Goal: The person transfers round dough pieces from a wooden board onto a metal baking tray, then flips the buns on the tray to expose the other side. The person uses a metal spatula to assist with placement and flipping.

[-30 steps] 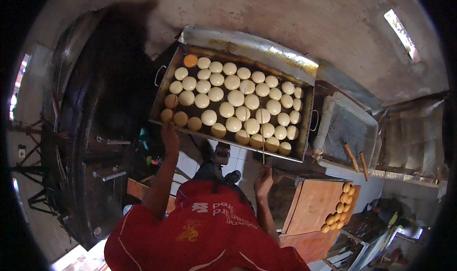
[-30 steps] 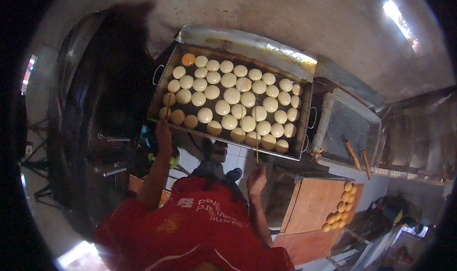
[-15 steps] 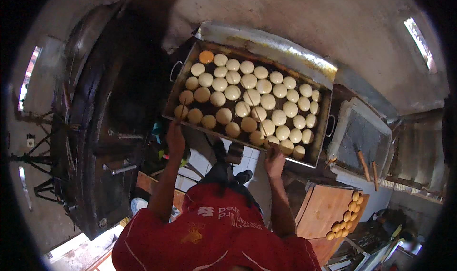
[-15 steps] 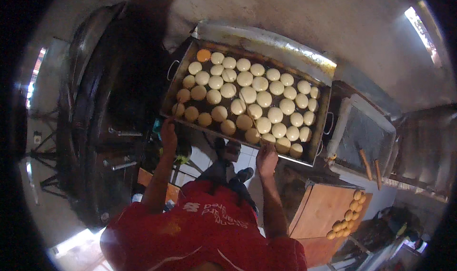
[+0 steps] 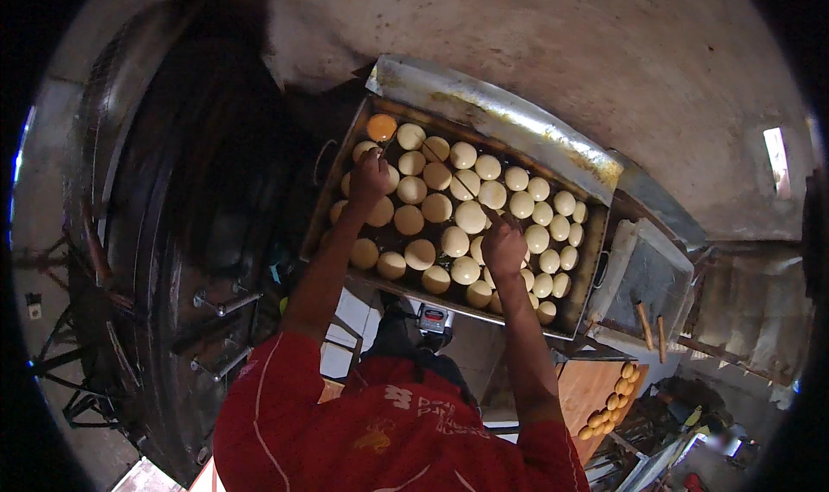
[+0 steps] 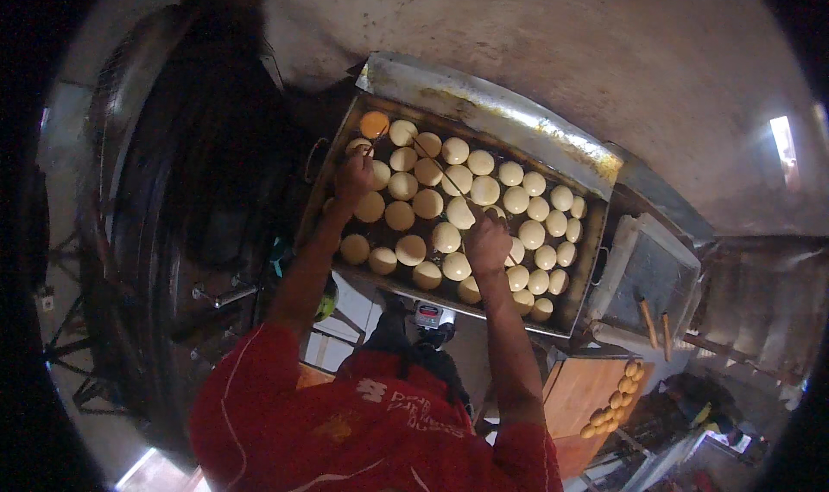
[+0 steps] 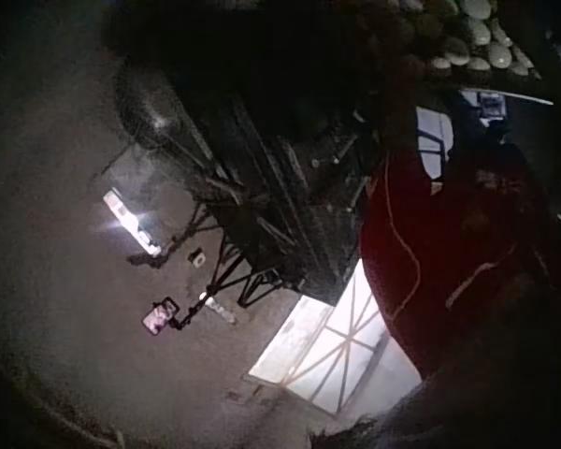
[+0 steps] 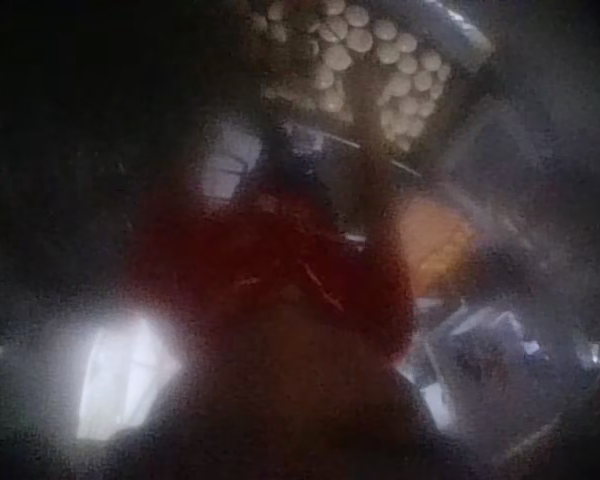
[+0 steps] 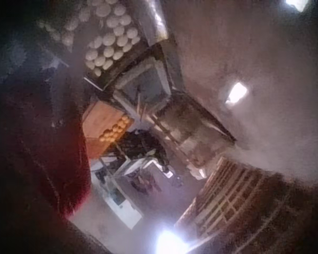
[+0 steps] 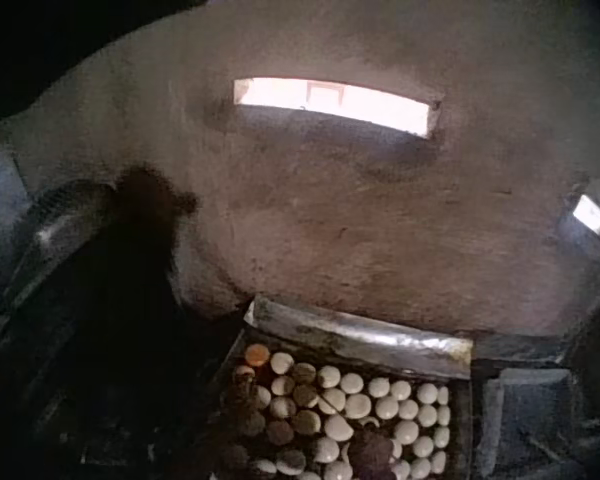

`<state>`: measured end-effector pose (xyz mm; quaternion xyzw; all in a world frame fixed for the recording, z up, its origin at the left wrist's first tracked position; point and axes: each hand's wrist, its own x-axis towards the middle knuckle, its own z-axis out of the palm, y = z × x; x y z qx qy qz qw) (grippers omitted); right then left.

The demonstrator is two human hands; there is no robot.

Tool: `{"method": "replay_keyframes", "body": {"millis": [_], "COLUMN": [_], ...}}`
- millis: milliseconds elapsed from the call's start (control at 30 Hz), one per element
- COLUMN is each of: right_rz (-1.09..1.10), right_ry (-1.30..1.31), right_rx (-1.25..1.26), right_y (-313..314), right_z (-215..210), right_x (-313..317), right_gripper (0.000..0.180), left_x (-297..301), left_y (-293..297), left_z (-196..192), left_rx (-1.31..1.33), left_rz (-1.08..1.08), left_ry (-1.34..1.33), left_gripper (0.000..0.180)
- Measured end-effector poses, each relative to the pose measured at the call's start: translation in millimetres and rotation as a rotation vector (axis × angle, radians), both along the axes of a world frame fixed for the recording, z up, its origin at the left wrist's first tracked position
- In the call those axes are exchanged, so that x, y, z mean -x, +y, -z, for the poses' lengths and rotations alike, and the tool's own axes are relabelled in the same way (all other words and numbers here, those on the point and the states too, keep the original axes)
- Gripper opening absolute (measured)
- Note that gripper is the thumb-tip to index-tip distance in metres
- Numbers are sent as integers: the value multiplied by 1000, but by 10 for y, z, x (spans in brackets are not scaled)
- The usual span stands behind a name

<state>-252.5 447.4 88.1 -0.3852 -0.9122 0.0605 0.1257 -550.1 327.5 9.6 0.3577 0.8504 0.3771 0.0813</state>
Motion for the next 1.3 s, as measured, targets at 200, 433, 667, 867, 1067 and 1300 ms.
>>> {"method": "replay_keyframes", "body": {"millis": [200, 433, 667, 867, 1067, 1300], "right_rz": [-123, -125, -86, 25, 62, 86], "right_ry": [-30, -128, 20, 78, 181, 52], "right_rx": [148, 147, 202, 254, 234, 126], "right_y": [-232, -24, -342, -577, -578, -445], "right_z": [-91, 342, 1, -179, 145, -121], "right_x": [389, 893, 695, 137, -336, -94], "right_gripper": [44, 35, 35, 33, 32, 40], "left_x": [178, -215, -365, -427, -459, -198], "left_y": [-718, -1425, -1533, -1497, -1369, -713], "left_z": [192, -36, -146, -195, -75, -330], "left_rx": [-109, -39, -13, -123, -115, 49], "left_rz": [-91, -215, -199, -192, -169, -115], "left_ry": [16, -179, -224, -229, -175, -86], "left_gripper": [33, 31, 30, 32, 33, 32]}}
